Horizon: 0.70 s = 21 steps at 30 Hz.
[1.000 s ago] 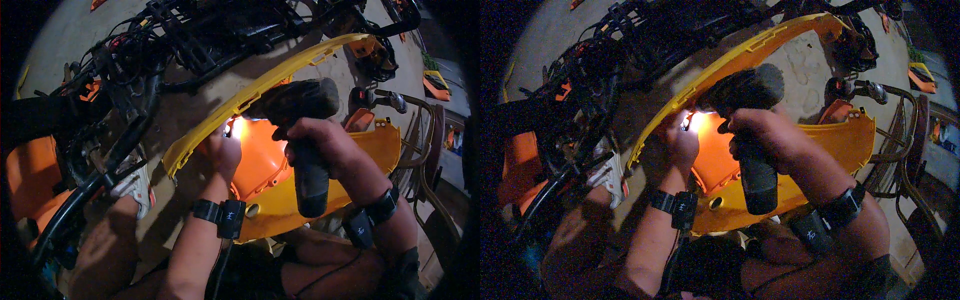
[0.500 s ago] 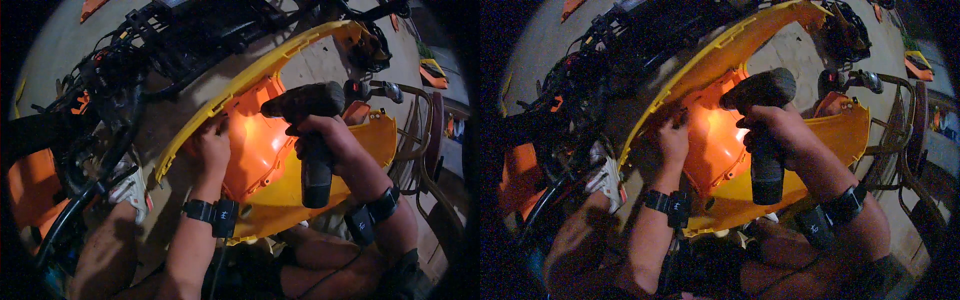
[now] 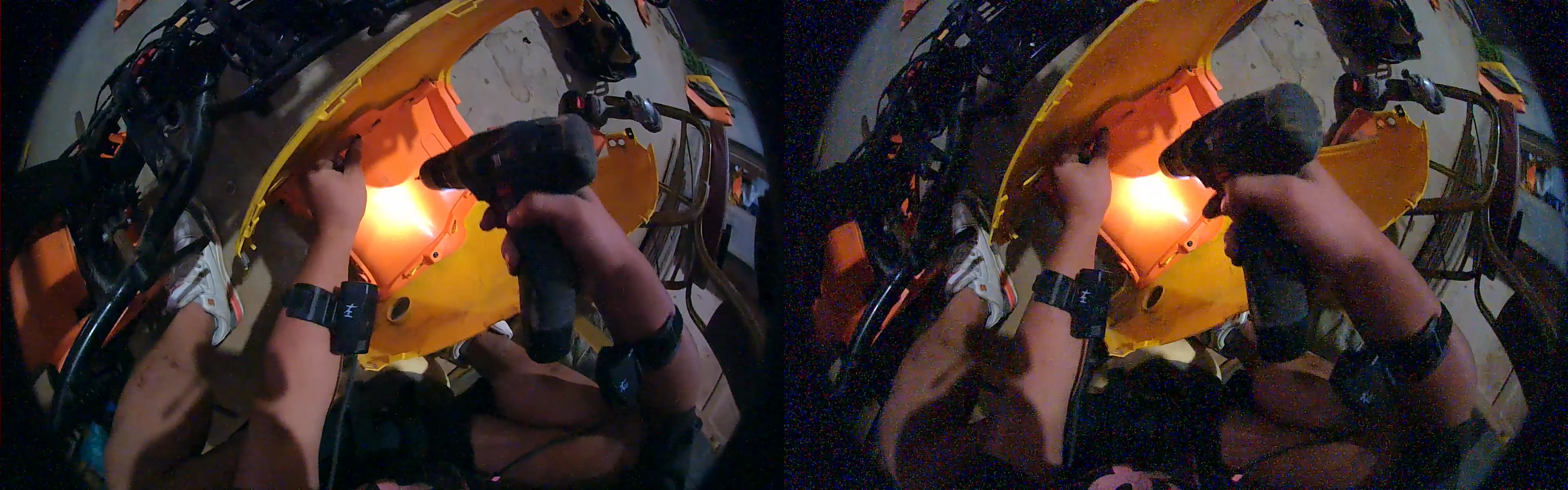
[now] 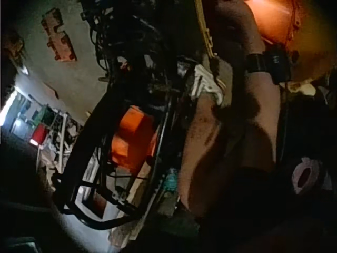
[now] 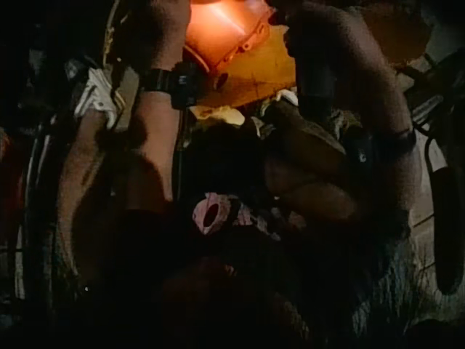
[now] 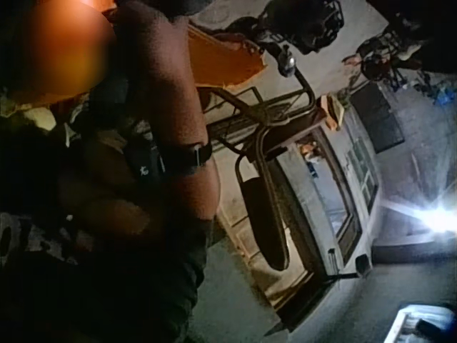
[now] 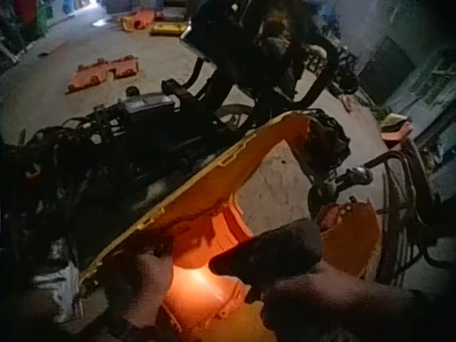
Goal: Assembling or repairing plastic fairing panels of a motorcycle using a power drill.
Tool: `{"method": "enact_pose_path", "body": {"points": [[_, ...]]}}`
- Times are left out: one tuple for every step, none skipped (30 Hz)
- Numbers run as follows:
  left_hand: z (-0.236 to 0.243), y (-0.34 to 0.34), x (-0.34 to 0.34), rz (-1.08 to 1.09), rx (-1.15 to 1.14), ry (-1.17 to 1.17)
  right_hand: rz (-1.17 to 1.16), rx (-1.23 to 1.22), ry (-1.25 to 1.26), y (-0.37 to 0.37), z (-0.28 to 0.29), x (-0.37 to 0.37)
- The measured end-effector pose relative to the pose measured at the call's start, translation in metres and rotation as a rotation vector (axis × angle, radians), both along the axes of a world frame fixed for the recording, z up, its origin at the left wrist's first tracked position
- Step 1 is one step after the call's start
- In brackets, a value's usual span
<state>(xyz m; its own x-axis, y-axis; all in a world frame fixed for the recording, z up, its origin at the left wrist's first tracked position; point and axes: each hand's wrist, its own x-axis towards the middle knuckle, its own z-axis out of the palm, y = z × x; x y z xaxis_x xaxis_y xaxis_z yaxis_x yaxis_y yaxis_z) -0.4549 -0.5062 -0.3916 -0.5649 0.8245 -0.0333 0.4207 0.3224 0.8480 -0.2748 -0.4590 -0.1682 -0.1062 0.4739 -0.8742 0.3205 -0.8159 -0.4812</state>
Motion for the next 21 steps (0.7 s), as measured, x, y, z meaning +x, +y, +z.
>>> {"method": "enact_pose_path", "body": {"points": [[0.0,-0.003,-0.006,-0.003,-0.038,-0.424,0.013,-0.016,0.005,-0.004,0.002,0.002],[-0.001,-0.007,-0.018,-0.006,-0.076,-0.848,0.031,-0.021,-0.006,-0.008,0.004,0.003],[0.001,-0.01,-0.019,-0.011,-0.119,-1.283,0.046,-0.03,-0.027,-0.013,0.008,0.005],[0.004,-0.015,-0.014,-0.022,-0.115,-1.419,0.061,-0.038,-0.049,-0.018,0.011,0.006],[0.006,-0.02,-0.009,-0.032,-0.11,-1.556,0.056,-0.053,-0.086,-0.023,0.014,0.008],[0.013,-0.023,-0.009,-0.036,-0.105,-1.677,0.054,-0.071,-0.106,-0.027,0.015,0.008],[0.016,-0.025,-0.008,-0.12,-0.118,-1.67,0.053,-0.089,-0.126,-0.032,0.015,0.008],[0.019,-0.028,-0.006,-0.203,-0.131,-1.666,-0.012,-0.097,-0.104,-0.037,0.014,0.007],[0.021,-0.031,-0.004,-0.285,-0.144,-1.659,-0.078,-0.105,-0.081,-0.043,0.014,0.007],[0.02,-0.033,-0.003,-0.309,-0.208,-1.647,-0.144,-0.114,-0.058,-0.048,0.013,0.007],[0.019,-0.033,-0.001,-0.335,-0.27,-1.634,-0.16,-0.129,-0.07,-0.053,0.014,0.007],[0.018,-0.033,0.001,-0.359,-0.333,-1.62,-0.177,-0.144,-0.082,-0.056,0.015,0.008],[0.016,-0.033,0.006,-0.432,-0.415,-1.456,-0.193,-0.16,-0.092,-0.059,0.016,0.008],[0.015,-0.033,0.013,-0.501,-0.493,-1.291,-0.208,-0.154,-0.107,-0.061,0.016,0.008],[0.014,-0.033,0.018,-0.566,-0.567,-1.122,-0.223,-0.149,-0.121,-0.063,0.017,0.007],[0.014,-0.034,0.018,-0.673,-0.687,-0.87,-0.239,-0.144,-0.135,-0.065,0.016,0.006],[0.006,-0.038,0.024,-0.719,-0.619,-0.828,-0.233,-0.132,-0.154,-0.068,0.016,0.008],[-0.001,-0.043,0.024,-0.753,-0.552,-0.772,-0.219,-0.121,-0.158,-0.069,0.016,0.008],[-0.008,-0.047,0.021,-0.786,-0.486,-0.714,-0.206,-0.109,-0.161,-0.07,0.016,0.007],[-0.003,-0.046,0.017,-0.795,-0.545,-0.759,-0.192,-0.1,-0.177,-0.071,0.017,0.008],[0.002,-0.044,0.008,-0.802,-0.605,-0.803,-0.179,-0.091,-0.192,-0.071,0.018,0.01]]}}
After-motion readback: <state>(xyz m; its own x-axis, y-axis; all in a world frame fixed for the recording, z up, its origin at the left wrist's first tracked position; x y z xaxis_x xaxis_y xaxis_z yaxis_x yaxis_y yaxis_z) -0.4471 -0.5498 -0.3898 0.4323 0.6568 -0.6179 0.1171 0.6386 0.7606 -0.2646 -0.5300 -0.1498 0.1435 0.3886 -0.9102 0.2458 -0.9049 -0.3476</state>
